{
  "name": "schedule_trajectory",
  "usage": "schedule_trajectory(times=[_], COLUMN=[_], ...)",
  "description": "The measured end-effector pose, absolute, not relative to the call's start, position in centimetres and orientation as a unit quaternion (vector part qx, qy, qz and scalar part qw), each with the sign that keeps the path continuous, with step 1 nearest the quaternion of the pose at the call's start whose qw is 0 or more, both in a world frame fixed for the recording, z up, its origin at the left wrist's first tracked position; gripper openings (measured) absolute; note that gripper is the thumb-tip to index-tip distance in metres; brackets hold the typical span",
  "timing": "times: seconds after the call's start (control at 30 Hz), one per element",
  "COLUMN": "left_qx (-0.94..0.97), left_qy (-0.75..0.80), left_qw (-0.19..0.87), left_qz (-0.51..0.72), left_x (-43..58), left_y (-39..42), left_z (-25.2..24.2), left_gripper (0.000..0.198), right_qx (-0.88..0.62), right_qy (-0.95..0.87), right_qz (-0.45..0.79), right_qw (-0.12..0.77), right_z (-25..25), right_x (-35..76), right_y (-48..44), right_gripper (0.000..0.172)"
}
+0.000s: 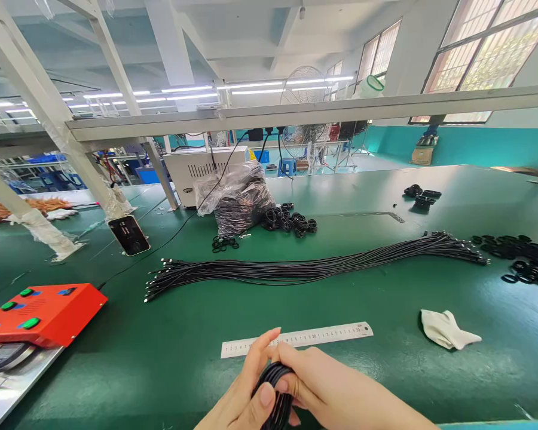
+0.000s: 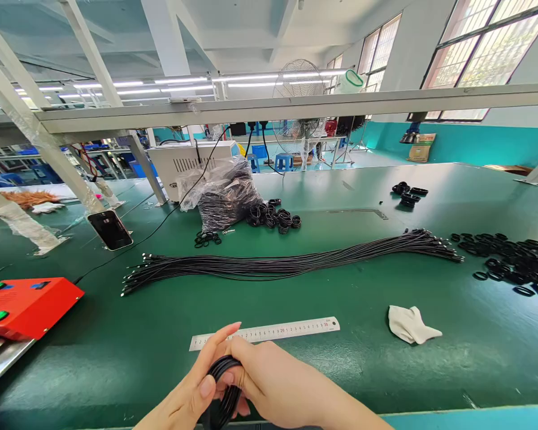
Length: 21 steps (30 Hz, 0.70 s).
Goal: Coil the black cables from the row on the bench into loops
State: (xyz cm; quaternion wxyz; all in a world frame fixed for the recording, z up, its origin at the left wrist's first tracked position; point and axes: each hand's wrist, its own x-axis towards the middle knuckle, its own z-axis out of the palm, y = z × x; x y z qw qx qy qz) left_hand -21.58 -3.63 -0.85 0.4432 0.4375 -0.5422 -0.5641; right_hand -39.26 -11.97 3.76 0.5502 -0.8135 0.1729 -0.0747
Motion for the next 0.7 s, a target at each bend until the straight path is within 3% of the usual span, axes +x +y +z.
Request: schedule_trajectory(times=[0.1,0.2,0.4,0.53,0.7], left_qx=[0.385,0.338,0.388,0.425,0.451], left_qy=[-0.510,-0.480,-0.429,-0.377,-0.344], left_qw=[0.482,0.544,0.534,0.530,0.580], left_qz=[-0.600,-0.599,-0.617,-0.629,-0.584], left_x=[-21.8,-22.2,-22.8,-23.2,-23.3], left_y=[-4.0,-4.2,-2.6,-2.0,-2.7], left_z=[-2.2,-3.6,-4.2,-3.9,-3.5], left_gripper=[0.072,0.067,0.073,0.049,0.037], right_qx=[-0.789,-0.800,-0.792,-0.749,-0.707], right_qy=[0.157,0.159,0.133,0.112,0.213], right_qz=[-0.044,-0.016,0.014,-0.025,-0.118], right_qw=[0.592,0.578,0.596,0.653,0.664], right_z=[4.1,4.4,3.3,2.2,1.8], right_x=[-38.8,-38.3,-37.7,-37.4,-37.5], right_y=[-12.3,-12.6,-13.3,-13.6,-12.3], right_gripper=[0.018,0.013,0.013,0.021,0.029])
